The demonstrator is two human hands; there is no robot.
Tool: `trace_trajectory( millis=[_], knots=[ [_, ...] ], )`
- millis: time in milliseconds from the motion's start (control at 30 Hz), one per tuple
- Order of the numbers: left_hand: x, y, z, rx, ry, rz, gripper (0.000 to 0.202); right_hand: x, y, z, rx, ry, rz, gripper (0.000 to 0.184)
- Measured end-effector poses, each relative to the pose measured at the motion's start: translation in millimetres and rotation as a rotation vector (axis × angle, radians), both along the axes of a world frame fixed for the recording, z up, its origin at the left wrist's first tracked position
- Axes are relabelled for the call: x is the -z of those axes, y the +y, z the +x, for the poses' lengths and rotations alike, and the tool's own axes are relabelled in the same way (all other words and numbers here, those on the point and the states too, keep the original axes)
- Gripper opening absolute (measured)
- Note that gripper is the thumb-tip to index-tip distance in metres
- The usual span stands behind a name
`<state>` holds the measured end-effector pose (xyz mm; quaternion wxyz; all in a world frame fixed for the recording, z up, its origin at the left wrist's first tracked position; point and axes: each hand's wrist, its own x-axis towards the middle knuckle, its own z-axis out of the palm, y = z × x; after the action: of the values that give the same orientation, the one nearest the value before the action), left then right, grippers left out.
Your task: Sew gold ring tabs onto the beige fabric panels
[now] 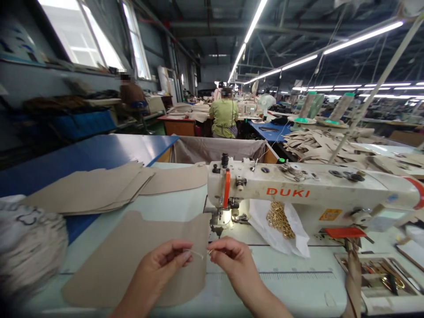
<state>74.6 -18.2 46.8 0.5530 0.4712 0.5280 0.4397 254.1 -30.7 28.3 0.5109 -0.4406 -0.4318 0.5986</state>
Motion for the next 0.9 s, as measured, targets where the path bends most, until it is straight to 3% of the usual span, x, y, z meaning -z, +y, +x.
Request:
trace_trajectory(
  millis=[167,300,467,567,767,900],
  knots=[
    [5.5,0.9,0.7,-0.011,-0.039,-0.002,0.022,1.9,-6.2,-7.3,0.003,-0.306,0.314,0.015],
    [6.3,1.7,-2.9,0.018,-0.036,-0.009,0.021,1.3,-11.1,-11.4,0.037,-0.429,0.368,0.021],
    [7.4,3.3,-9.8,0.070,-0.057,-0.059,0.024,-6.7,-11.7,-12.8,0.009,-0.501,0.392,0.006],
    [9.3,3.8,-12.8,0.095,-0.093,-0.098,0.024,-7.6,-9.7,-11.8,-0.018,-0.427,0.338,0.008],
    [12.4,1.2,-11.6,0.086,-0.223,-0.193,0.030,-4.6,-5.9,-12.0,-0.105,0.018,-0.012,0.017],
    [15.3,-2.9,-7.4,0.075,-0.244,-0.205,0.030,-3.9,-7.1,-17.4,-0.099,0.183,-0.114,0.019]
  ],
)
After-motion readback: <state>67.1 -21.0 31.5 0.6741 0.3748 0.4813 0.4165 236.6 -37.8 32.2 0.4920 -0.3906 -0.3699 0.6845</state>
